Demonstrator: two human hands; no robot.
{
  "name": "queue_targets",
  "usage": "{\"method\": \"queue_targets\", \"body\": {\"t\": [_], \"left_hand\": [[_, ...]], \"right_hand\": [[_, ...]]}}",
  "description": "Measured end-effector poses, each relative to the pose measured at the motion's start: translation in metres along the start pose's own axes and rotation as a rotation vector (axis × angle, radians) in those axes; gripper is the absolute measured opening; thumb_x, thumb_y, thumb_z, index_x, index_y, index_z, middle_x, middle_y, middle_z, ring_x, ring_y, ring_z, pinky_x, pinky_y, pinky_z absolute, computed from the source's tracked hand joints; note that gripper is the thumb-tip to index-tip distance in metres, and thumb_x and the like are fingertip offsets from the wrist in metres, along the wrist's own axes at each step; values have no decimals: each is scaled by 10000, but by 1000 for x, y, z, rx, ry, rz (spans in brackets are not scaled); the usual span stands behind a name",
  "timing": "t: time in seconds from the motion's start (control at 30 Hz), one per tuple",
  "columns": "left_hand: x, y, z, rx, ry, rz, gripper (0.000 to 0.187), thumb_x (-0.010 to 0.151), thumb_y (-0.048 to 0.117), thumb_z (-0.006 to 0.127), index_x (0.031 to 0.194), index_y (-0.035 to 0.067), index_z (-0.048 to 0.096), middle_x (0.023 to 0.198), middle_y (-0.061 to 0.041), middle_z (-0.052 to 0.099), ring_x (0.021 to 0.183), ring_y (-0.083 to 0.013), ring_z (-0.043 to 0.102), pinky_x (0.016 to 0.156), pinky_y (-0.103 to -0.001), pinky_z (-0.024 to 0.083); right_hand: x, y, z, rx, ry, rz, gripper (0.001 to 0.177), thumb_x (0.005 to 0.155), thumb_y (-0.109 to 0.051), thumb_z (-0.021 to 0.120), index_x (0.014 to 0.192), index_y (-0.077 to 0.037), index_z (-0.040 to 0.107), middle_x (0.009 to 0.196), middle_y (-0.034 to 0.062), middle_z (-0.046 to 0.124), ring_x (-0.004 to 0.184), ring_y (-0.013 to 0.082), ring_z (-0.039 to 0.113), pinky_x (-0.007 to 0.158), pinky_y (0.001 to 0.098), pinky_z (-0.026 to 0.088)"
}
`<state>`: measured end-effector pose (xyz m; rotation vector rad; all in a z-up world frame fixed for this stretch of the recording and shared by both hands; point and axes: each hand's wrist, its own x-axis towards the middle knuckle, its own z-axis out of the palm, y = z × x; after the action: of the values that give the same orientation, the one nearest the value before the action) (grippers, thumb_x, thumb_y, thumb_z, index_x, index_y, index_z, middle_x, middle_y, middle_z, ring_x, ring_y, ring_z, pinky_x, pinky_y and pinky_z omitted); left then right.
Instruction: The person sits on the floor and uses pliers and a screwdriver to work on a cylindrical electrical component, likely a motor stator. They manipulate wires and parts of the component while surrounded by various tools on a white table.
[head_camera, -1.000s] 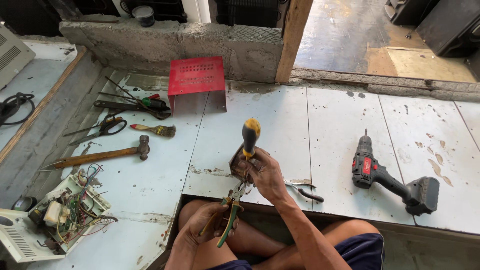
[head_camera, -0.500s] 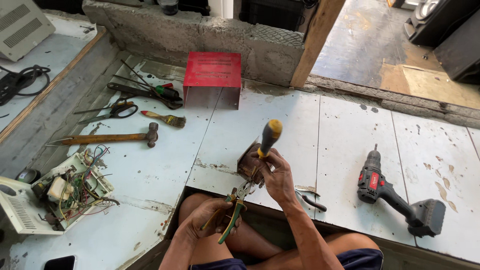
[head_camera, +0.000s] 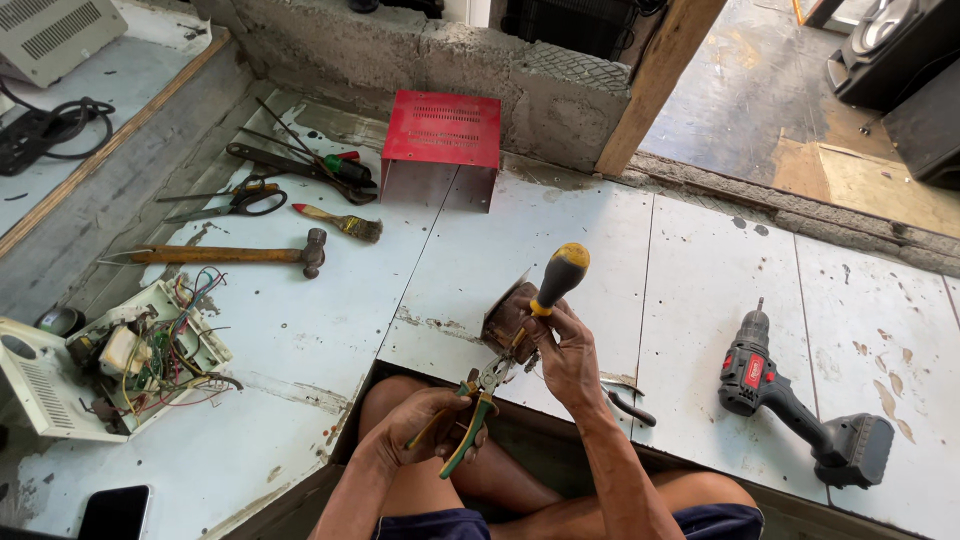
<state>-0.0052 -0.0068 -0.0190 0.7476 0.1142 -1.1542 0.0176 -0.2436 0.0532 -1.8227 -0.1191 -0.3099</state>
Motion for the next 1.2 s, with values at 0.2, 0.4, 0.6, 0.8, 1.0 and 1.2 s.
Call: {"method": "queue_targets", "body": {"t": [0.2,0.4,0.6,0.8,1.0,1.2], "left_hand": [[-4,3,5,11,-39,-17,419,989,266,505,1265,-17,645,861,-235,693,656,-293,703,419,-251,342],[-4,5,9,-13,7,-16,418,1007,221,455,1262,-48,647,865,-248,695,641,-315,705,393,-249,354],[-6,7,11,7,-25,-19,441,985,227,483,1266,-70,649,849,-267,683,657,-308,707,379,-230,366],[-1,4,4,22,26,-11,378,1002,233,479,1211,-34,645,878,-251,701,643,-317,710,399,-248,355],[-1,3,4,3,13,-39,404,987,224,462,1233,-48,632,855,-243,675,650,-324,682,426,-259,314],[-6,6,10,32,34,-25,393,985,223,467,1230,-35,632,841,-233,671,640,-306,676,410,-254,318]], "right_hand": [[1,-12,3,45,-12,36,251,1024,-181,618,1267,-126,591,1052,47,790,1041,190,764,954,422,606],[1,0,0,27,36,72,185,974,-140,690,1145,-130,762,1091,1,814,1076,152,743,995,383,625],[3,-4,1,-33,51,88,318,983,-218,681,1284,-124,633,1070,29,789,1042,156,717,944,375,572],[1,-12,4,12,-5,17,139,1046,-162,566,1119,-111,673,1008,21,792,955,172,731,823,357,604],[2,-15,10,116,29,242,338,919,-245,744,1192,-96,611,1115,66,775,1052,255,790,843,401,661],[-3,-8,7,-13,-16,17,212,1045,-177,550,1114,-157,749,1188,7,774,1161,215,716,970,421,581]]}}
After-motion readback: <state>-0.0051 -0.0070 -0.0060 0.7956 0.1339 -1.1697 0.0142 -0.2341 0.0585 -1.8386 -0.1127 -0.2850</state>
